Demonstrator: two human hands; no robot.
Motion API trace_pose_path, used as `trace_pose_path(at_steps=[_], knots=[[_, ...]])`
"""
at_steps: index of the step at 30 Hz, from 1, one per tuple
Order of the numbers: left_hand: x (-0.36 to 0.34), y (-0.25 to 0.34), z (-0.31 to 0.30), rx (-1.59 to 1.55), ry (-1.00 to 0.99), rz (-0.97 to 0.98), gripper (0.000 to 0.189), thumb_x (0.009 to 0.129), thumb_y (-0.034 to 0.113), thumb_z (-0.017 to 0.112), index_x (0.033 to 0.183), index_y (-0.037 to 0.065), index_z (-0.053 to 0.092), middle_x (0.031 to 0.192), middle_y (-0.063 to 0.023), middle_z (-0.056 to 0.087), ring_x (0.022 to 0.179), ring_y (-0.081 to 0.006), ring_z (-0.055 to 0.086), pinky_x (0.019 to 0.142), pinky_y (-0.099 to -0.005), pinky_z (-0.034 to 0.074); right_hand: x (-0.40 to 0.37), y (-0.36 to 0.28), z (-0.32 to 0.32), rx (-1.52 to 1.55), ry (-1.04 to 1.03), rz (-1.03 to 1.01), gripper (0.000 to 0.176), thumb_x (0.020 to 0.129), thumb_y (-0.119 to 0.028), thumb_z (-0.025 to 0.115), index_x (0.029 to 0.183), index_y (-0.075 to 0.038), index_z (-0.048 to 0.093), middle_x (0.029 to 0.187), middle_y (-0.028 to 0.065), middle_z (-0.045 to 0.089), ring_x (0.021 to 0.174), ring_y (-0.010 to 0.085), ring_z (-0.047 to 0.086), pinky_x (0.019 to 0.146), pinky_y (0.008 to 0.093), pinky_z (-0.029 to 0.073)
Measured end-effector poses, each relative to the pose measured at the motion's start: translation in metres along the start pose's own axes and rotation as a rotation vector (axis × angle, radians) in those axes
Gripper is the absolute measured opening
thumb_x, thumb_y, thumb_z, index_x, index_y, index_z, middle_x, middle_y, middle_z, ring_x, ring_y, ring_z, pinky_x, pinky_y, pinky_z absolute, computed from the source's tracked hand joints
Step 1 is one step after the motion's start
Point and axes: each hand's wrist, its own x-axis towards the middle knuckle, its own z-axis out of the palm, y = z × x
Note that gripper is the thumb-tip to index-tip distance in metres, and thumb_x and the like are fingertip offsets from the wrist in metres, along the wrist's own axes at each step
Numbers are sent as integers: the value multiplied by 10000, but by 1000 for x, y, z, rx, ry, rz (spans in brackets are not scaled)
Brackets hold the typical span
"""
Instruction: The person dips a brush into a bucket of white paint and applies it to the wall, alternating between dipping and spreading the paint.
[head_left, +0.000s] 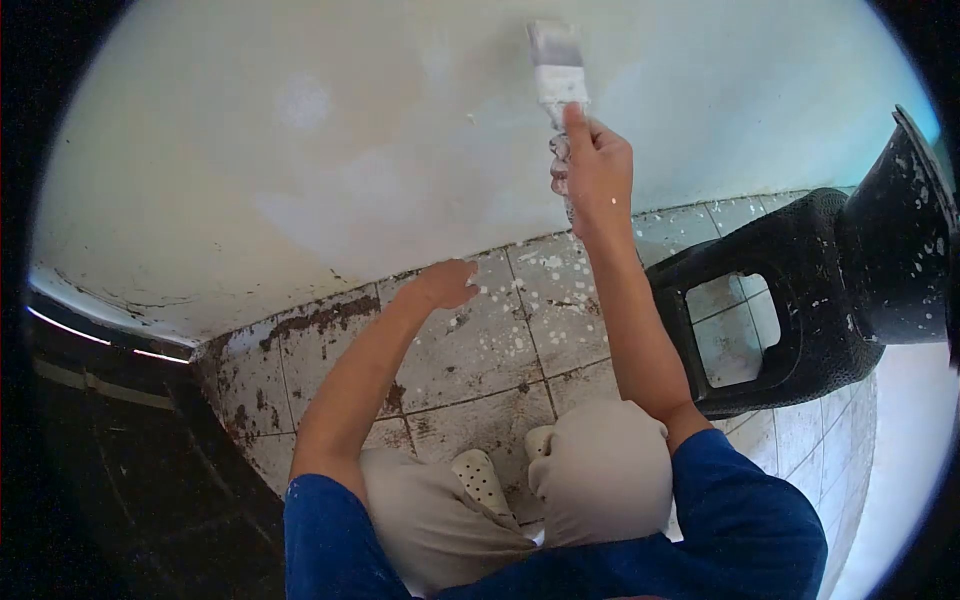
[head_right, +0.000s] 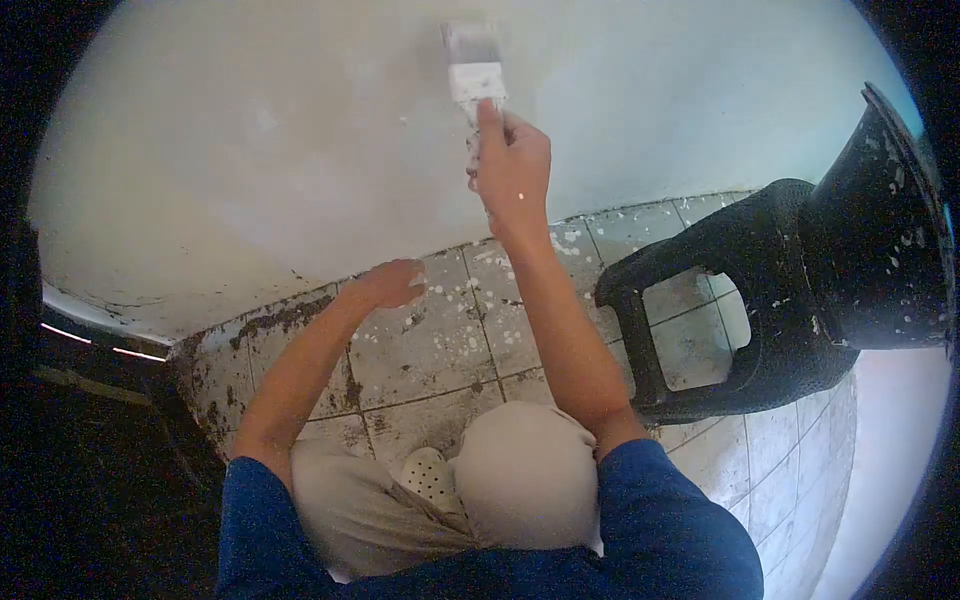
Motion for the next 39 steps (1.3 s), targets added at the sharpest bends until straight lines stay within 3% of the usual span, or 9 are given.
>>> trace_pose_path(at_steps=[5,6,7,17,22,26,30,35,39], knots=[[-7,6,-3,6,-14,-20,466,867,349,528,1203,28,494,1164,-219,545,1104,-374,509,939,-453,409,-4,199,-38,-664,79,-261,401,897,-293,528,726,63,596,527,91,503,445,173,496,433,362,390],[-10,11,-11,11,-44,-32,470,868,352,524,1206,26,492,1171,-221,541,1112,-374,504,944,-452,405,-17,222,-50,-597,57,88,388,892,-288,534,759,69,608,541,96,514,456,179,502,442,372,399],[-13,13,-15,13,-76,-46,475,870,356,521,1208,24,490,1178,-222,538,1120,-374,499,950,-451,402,-28,220,-52,-517,29,438,379,886,-284,541,792,74,621,554,101,526,468,185,509,452,382,407],[-9,6,2,30,6,-25,441,847,314,534,1177,22,515,1119,-232,567,1075,-372,534,914,-445,436,-20,-17,25,86,-132,36,297,903,-304,578,761,-43,565,622,10,504,485,86,446,407,253,365],[-7,-1,8,59,-48,42,467,845,332,533,1191,20,504,1128,-230,567,1082,-368,533,913,-441,438,-23,213,-34,-441,-36,382,282,905,-226,550,837,47,570,620,42,505,506,121,476,419,275,382],[-11,-6,14,50,-46,-27,479,845,342,527,1185,6,503,1123,-230,570,1072,-370,538,909,-440,440,-9,182,-29,-416,-77,124,266,902,-230,557,840,28,578,629,41,510,507,117,475,424,265,385],[-4,-13,8,66,-40,-17,485,842,349,534,1174,-4,504,1109,-230,576,1048,-373,552,890,-447,450,-15,-2,24,94,-136,117,255,891,-272,584,799,-35,576,643,19,515,502,87,456,417,244,371],[-5,1,-3,21,-133,-79,519,875,365,515,1248,6,475,1235,-231,513,1158,-373,483,985,-433,382,-13,76,19,-300,-138,118,249,909,-262,548,835,-26,575,658,29,521,481,121,474,409,279,386],[-9,-9,5,46,-21,-7,452,845,335,543,1152,4,518,1122,-233,567,1063,-382,535,916,-446,428,-37,177,-10,-55,-196,545,225,926,-214,508,941,3,567,682,28,533,527,127,500,453,293,418]])
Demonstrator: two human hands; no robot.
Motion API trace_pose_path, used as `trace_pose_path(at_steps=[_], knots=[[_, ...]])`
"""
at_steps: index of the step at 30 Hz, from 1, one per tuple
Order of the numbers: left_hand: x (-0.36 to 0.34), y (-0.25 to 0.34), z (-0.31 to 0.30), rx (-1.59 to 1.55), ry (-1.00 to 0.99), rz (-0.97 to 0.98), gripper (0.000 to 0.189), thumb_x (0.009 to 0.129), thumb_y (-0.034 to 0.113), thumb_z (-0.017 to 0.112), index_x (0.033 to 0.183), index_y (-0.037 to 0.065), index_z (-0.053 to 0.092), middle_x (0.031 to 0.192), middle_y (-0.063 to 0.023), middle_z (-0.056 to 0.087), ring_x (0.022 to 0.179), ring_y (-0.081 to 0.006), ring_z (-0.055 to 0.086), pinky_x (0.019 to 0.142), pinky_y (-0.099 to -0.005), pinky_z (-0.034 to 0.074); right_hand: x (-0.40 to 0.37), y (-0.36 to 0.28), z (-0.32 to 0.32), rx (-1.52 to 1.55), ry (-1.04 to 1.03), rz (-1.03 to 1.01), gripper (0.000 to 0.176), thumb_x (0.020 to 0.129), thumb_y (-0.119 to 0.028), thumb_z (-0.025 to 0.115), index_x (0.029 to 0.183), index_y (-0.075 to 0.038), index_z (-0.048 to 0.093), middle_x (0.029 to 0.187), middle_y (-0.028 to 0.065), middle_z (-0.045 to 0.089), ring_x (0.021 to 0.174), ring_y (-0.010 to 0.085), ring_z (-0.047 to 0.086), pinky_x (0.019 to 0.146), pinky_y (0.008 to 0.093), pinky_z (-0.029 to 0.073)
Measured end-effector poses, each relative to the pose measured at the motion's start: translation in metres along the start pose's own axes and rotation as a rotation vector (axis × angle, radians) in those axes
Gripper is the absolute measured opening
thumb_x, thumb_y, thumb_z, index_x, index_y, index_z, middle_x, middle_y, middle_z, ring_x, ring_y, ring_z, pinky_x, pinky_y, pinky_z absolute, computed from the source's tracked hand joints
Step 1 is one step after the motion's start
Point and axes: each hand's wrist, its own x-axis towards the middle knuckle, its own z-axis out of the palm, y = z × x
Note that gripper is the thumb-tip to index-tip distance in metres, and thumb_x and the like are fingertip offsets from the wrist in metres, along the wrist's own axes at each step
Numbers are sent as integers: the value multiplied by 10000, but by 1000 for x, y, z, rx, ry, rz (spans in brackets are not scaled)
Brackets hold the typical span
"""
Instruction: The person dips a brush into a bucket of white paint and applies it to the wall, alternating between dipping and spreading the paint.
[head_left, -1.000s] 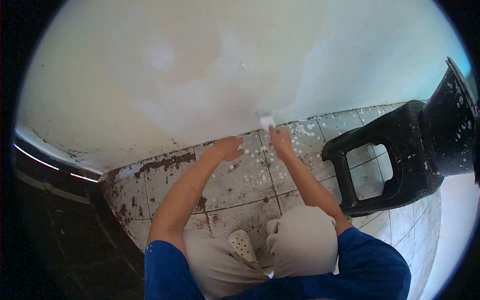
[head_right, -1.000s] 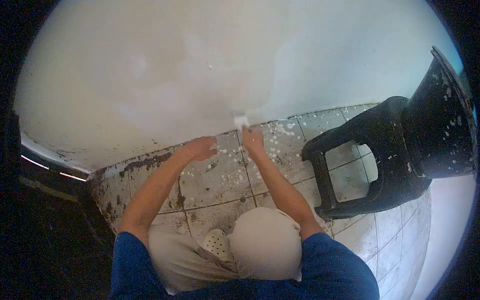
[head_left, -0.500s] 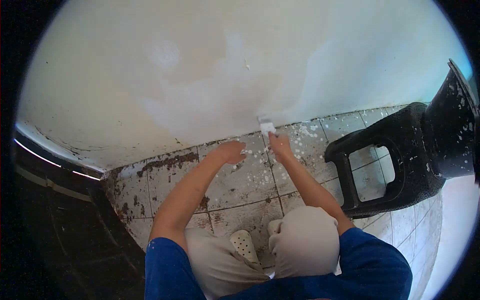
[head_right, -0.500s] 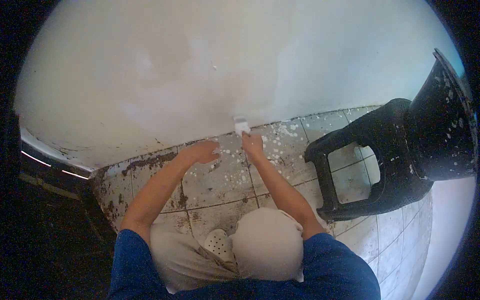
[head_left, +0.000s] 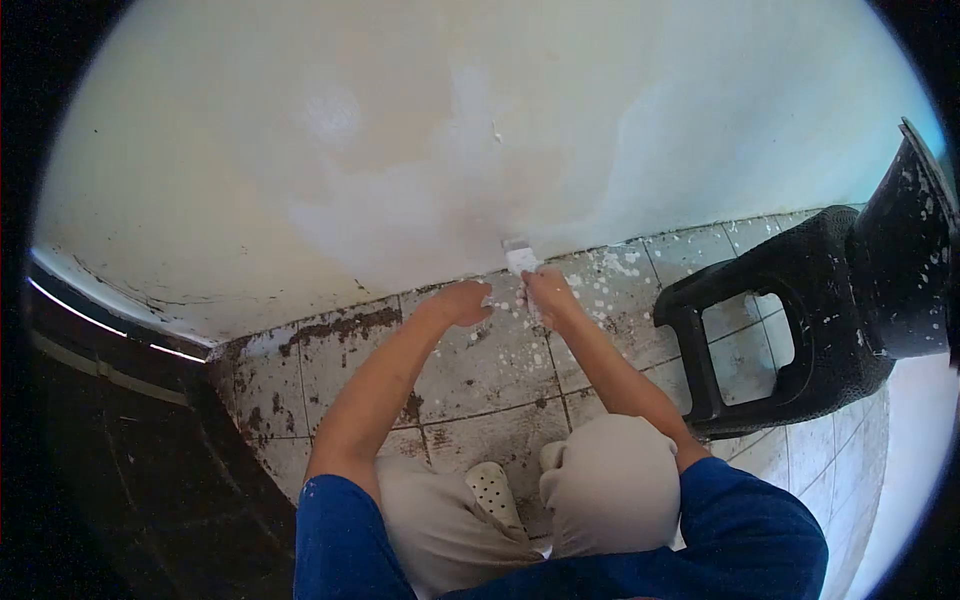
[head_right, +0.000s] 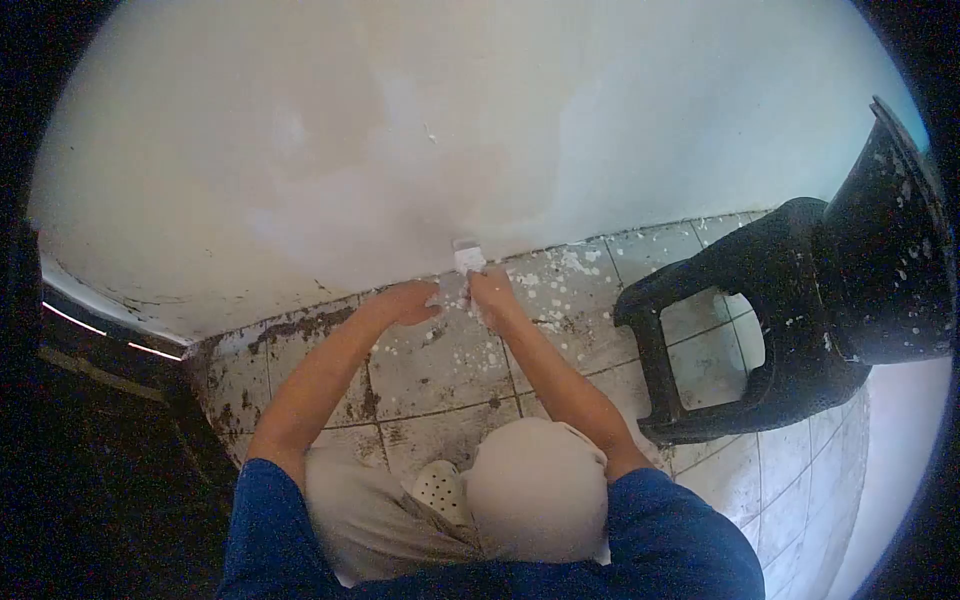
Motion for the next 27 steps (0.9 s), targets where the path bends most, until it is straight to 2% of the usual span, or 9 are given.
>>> trace_pose_path(at_steps=[1,5,8,12,14,18,22,26,27], knots=[[-1,-1,1,0,48,22,422,830,320,556,1108,3,537,1072,-235,591,1017,-385,561,881,-451,451,0,2,-4,63,-63,71,213,930,-222,501,947,-18,560,669,21,527,526,130,504,443,298,413],[3,-8,6,9,-7,-22,436,838,331,548,1131,8,532,1095,-227,588,1041,-372,555,894,-443,447,-73,-149,42,171,-200,-338,191,927,-225,521,900,-38,548,687,4,519,540,102,489,460,255,409],[3,-2,0,1,-22,-34,456,846,337,539,1169,15,518,1120,-227,579,1064,-365,547,907,-440,440,-80,-166,55,214,-175,-483,204,925,-235,528,904,-32,546,688,5,504,548,98,476,471,257,409],[-3,8,-4,-5,-54,-28,502,871,368,522,1229,18,482,1206,-223,529,1131,-364,501,963,-439,396,12,8,7,15,171,-221,267,881,-223,538,948,35,545,750,79,557,574,170,519,505,330,457],[-3,6,-6,6,-84,-53,521,878,384,517,1248,21,469,1238,-220,510,1155,-367,482,984,-437,380,15,58,-33,-5,156,86,299,875,-241,542,975,38,576,748,89,579,598,184,533,529,334,458],[-7,-5,7,14,-62,-58,503,861,355,532,1240,29,480,1183,-226,544,1122,-368,506,953,-436,408,-34,-42,-59,118,352,-157,291,882,-264,534,846,18,598,659,63,535,559,163,518,487,299,421],[-3,0,-3,-15,-50,-43,491,848,334,544,1218,16,491,1166,-233,552,1101,-378,518,938,-434,419,-45,-137,-77,82,251,-433,272,877,-300,530,840,-38,593,619,17,508,489,138,470,437,265,385],[1,8,-3,14,-17,5,489,845,329,544,1209,7,494,1163,-233,553,1093,-381,520,941,-427,416,31,-32,-118,-556,328,-177,278,880,-324,554,841,-53,600,603,-2,494,461,100,428,395,244,343],[2,7,2,29,5,18,488,845,329,544,1208,7,495,1158,-232,555,1092,-380,521,941,-426,417,21,-32,-118,-428,335,-116,280,881,-322,559,845,-48,600,605,-1,497,464,100,431,398,247,347]])
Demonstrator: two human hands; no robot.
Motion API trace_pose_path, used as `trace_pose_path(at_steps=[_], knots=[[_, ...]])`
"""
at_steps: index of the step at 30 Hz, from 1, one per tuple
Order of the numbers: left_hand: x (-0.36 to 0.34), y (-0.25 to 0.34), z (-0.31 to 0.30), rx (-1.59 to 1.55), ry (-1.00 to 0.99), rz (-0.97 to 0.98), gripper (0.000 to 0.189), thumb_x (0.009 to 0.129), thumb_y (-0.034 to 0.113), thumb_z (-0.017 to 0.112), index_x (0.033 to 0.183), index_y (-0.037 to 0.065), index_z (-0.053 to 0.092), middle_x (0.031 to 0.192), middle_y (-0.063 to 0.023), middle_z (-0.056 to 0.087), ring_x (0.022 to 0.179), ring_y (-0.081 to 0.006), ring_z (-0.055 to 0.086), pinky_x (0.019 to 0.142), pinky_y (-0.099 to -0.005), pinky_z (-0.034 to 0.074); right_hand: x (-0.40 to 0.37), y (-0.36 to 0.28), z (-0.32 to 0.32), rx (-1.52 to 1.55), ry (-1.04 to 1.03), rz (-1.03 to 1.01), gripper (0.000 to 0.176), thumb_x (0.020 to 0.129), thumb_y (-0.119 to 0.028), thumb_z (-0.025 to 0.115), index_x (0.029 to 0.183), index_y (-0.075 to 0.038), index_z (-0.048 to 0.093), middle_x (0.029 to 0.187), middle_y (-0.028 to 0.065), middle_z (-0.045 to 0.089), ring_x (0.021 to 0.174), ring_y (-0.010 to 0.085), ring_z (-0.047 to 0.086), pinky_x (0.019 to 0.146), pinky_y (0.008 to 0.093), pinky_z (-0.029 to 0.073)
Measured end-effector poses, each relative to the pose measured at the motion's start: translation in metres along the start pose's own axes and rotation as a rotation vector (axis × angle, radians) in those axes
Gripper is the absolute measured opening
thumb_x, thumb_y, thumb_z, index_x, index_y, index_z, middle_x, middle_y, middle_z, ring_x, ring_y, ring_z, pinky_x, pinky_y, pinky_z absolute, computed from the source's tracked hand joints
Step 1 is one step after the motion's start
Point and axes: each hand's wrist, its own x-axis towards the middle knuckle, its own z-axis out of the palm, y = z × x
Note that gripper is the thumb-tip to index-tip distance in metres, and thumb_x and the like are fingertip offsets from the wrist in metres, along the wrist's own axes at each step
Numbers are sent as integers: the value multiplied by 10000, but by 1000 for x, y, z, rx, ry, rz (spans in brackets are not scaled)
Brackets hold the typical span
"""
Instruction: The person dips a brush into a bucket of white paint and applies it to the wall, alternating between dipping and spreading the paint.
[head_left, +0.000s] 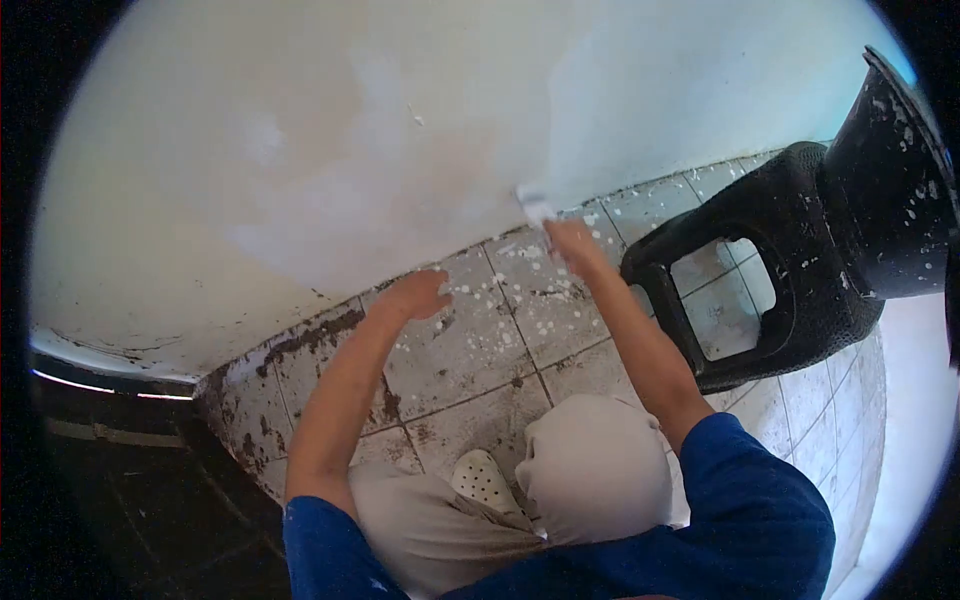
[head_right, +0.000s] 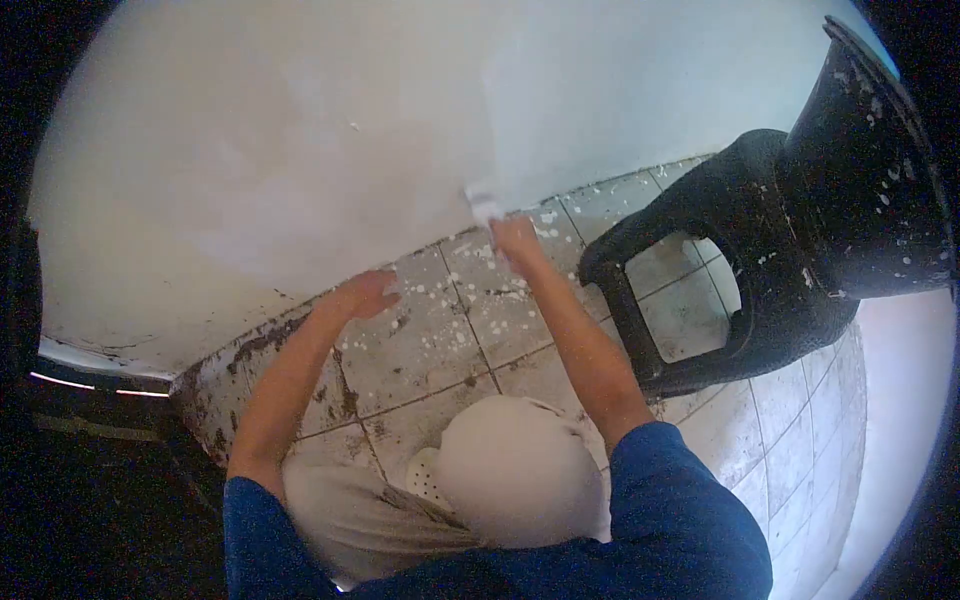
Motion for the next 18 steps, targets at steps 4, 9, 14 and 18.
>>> trace_pose_path(at_steps=[4,9,14,18], knots=[[-8,3,-9,-60,-17,-24,478,846,327,543,1198,7,502,1154,-233,556,1091,-379,522,934,-434,420,-42,-51,-21,324,11,-22,306,877,-317,584,848,-13,592,632,13,523,494,124,475,413,264,376],[1,-7,-1,0,-55,-61,467,850,331,535,1187,9,504,1147,-232,556,1077,-379,528,921,-440,423,-33,-79,-13,303,-7,-194,307,866,-301,608,829,3,579,660,17,529,503,122,486,422,275,389],[4,-8,-3,-14,57,21,475,852,336,530,1196,10,500,1150,-226,556,1078,-378,528,915,-441,428,-21,-8,5,92,-81,158,311,874,-327,612,811,-24,585,634,-2,504,479,80,443,421,254,380],[-3,-1,4,-17,-38,-13,478,848,339,534,1187,3,500,1148,-223,557,1080,-378,526,920,-442,427,-56,-82,-13,357,-31,-152,337,869,-335,615,796,-7,581,646,17,524,498,104,473,424,266,380]])
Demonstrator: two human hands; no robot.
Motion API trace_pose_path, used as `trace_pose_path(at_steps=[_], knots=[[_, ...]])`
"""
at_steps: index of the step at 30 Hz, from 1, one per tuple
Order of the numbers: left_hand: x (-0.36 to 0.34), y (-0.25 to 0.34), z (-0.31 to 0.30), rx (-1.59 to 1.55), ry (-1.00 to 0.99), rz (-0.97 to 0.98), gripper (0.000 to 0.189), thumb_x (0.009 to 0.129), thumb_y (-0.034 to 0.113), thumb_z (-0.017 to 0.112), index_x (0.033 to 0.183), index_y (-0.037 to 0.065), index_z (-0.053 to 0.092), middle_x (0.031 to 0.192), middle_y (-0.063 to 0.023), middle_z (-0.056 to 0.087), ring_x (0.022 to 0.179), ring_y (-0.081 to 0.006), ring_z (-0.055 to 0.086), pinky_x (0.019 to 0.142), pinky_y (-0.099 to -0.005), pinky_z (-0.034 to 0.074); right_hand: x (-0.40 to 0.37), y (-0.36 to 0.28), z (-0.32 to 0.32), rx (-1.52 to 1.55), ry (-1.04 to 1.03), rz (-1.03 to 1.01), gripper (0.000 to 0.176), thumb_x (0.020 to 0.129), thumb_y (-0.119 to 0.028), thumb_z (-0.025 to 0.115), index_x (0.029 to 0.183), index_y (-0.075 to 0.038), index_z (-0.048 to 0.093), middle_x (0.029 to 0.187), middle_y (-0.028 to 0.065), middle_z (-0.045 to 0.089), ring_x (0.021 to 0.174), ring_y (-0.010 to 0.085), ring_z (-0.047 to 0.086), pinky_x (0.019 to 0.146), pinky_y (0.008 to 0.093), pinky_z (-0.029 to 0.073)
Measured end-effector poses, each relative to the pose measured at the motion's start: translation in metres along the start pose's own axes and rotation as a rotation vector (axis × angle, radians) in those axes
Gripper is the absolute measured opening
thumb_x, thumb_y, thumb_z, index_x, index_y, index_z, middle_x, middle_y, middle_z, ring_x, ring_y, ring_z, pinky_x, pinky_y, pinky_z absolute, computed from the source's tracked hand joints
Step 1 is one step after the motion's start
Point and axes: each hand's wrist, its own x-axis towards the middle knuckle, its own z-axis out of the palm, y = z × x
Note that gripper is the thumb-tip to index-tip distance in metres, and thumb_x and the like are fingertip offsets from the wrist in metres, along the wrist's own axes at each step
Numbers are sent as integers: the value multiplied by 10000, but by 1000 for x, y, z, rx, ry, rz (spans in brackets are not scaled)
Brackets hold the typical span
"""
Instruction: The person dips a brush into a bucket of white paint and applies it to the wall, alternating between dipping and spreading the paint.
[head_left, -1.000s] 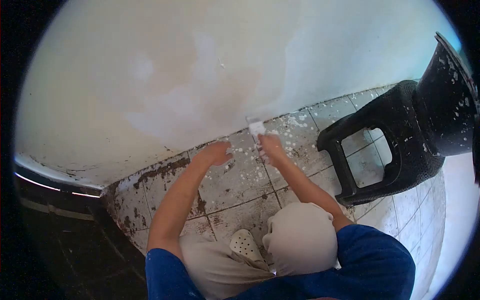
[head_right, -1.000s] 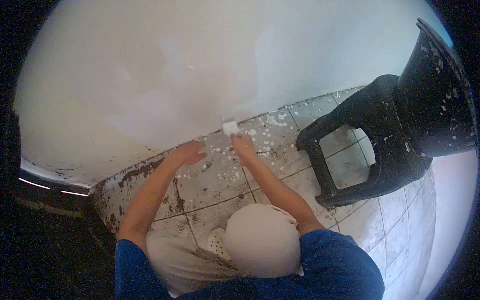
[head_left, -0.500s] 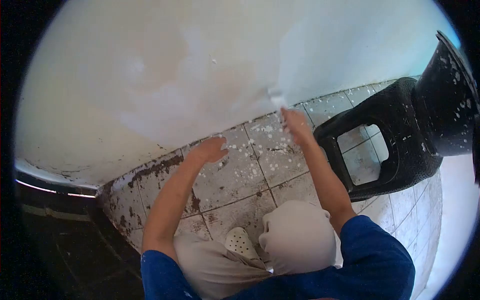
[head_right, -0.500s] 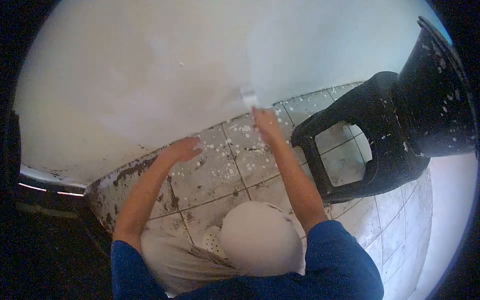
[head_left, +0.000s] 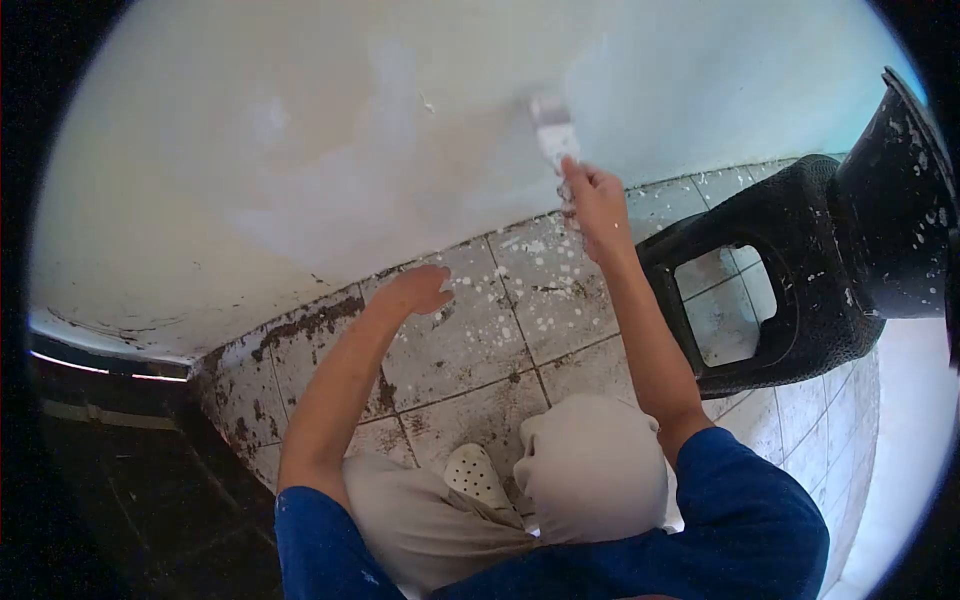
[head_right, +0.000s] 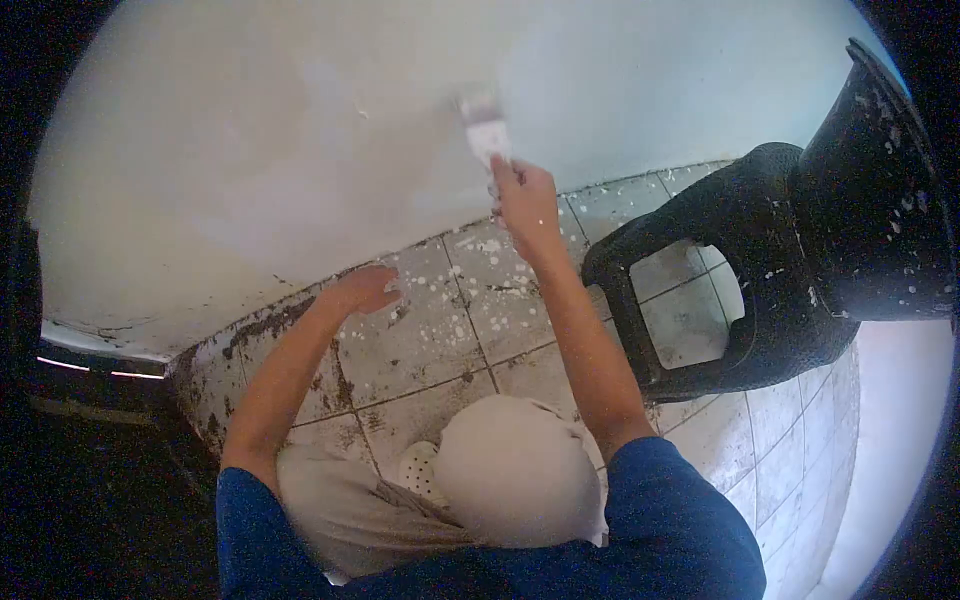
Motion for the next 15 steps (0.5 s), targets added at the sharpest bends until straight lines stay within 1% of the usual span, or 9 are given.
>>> trace_pose_path(at_steps=[2,3,4,5,7,10,12,13,15], knots=[[1,2,-4,19,-19,-16,479,848,341,534,1188,6,500,1151,-222,556,1085,-375,523,925,-441,424,1,-7,17,19,44,-109,334,868,-329,612,794,-5,581,639,21,526,496,111,475,419,274,372],[1,3,-5,26,-4,-10,479,848,343,533,1192,11,499,1156,-221,553,1090,-373,520,927,-442,424,23,39,19,-54,8,-60,319,870,-330,609,793,-22,583,616,15,518,486,109,472,411,263,361],[0,4,-7,37,12,-2,479,849,345,532,1196,16,498,1162,-220,550,1095,-371,518,929,-442,423,43,112,16,-99,16,45,306,871,-330,607,793,-35,583,609,12,518,484,109,470,408,264,357],[1,6,-10,28,13,11,483,850,345,530,1204,18,494,1171,-220,544,1103,-368,514,932,-441,422,56,158,13,-143,20,143,294,872,-330,605,794,-47,583,603,9,518,481,110,468,404,264,353],[2,5,-13,10,14,30,492,852,346,526,1221,23,486,1190,-218,533,1119,-364,507,939,-439,419,24,135,4,-91,-77,367,287,877,-334,601,783,-64,571,608,2,513,480,101,464,399,253,348],[3,-7,4,5,47,26,488,854,343,526,1214,15,487,1190,-221,531,1116,-364,508,941,-435,420,-13,56,-6,-64,-17,187,300,891,-274,578,819,15,610,610,25,523,476,92,460,414,267,359],[2,-11,6,18,-6,-13,477,855,342,528,1194,9,492,1176,-221,540,1112,-367,509,943,-432,418,-22,-4,-5,41,8,31,315,897,-288,570,818,14,607,602,21,514,480,88,467,413,261,359],[3,-11,6,28,-35,-29,471,855,341,528,1184,6,495,1169,-222,544,1110,-369,509,944,-431,416,-20,-19,-4,95,24,-46,323,900,-296,567,818,14,606,599,19,509,482,86,471,413,257,359],[10,-11,0,48,-48,-40,470,856,345,531,1190,16,495,1162,-221,548,1110,-369,509,940,-433,419,-1,-14,11,54,30,-86,307,891,-323,582,793,-32,573,615,-2,489,485,82,449,410,239,353]])
